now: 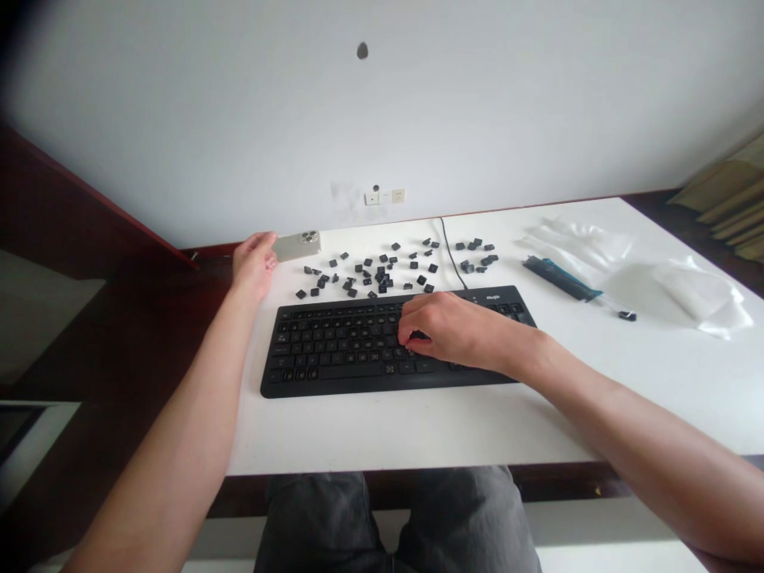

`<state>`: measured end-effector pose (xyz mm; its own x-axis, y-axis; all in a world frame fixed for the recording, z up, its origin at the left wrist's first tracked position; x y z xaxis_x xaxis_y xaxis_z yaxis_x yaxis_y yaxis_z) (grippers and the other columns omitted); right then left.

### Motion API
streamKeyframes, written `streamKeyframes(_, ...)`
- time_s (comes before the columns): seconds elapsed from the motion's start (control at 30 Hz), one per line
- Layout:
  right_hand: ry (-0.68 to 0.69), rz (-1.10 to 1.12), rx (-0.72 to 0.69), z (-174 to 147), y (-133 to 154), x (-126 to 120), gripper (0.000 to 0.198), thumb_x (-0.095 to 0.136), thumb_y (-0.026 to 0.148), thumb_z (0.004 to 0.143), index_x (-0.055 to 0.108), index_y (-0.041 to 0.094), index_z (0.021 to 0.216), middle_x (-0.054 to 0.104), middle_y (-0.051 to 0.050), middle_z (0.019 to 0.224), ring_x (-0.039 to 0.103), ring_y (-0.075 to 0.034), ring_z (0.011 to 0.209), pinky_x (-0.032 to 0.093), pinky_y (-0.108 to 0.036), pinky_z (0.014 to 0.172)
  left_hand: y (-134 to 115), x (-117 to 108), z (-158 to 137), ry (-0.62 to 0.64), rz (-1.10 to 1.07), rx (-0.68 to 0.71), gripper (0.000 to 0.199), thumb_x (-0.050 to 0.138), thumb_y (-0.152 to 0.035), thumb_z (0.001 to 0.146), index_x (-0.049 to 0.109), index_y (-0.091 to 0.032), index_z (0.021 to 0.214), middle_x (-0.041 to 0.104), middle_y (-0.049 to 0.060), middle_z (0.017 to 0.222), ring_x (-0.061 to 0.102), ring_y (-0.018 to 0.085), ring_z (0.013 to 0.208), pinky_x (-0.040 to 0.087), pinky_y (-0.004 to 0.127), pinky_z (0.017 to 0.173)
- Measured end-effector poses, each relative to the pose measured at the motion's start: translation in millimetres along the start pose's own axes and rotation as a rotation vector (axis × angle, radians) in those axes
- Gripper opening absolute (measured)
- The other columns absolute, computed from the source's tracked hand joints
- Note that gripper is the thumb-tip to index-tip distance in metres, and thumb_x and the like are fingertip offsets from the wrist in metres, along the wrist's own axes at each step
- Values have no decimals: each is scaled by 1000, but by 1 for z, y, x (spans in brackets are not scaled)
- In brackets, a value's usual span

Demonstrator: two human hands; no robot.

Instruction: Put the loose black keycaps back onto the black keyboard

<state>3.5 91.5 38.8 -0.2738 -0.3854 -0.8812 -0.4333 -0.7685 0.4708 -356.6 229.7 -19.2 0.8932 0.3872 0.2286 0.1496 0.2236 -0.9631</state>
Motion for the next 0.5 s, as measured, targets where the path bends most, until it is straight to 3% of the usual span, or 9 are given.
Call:
streamKeyframes(0.2,-39,-46,-12,-2,3,-1,17,69,10,95,80,22,89,77,-2,93,73,-17,81,53,-28,74,-1,2,-1,6,53,17,31,92,-35,69,65,-19,76,48,-7,61,30,4,46,21,21,43)
streamKeyframes(0.37,-42,-338,-32,-10,34,5,25,63,0,93,74,20,81,72,-4,80,68,-21,76,48,-33,69,2,1,1,3,40,23,29,90,-33,69,65,-18,76,48,-7,62,31,3,47,21,21,44)
streamKeyframes(0.5,-84,-434,-39,-9,47,9,28,64,4,95,65,21,73,67,-3,73,61,-22,71,47,-38,75,2,3,0,4,44,31,28,89,-31,70,66,-17,75,47,-7,61,31,3,47,20,20,44)
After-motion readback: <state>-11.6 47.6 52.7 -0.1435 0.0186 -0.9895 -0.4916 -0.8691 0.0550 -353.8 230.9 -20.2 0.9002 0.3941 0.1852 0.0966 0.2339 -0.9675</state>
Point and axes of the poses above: each hand's wrist, its own z-axis towards the middle knuckle, its own x-axis out of the palm, y = z × x, the point moved 7 cm from there along z, towards the middle knuckle
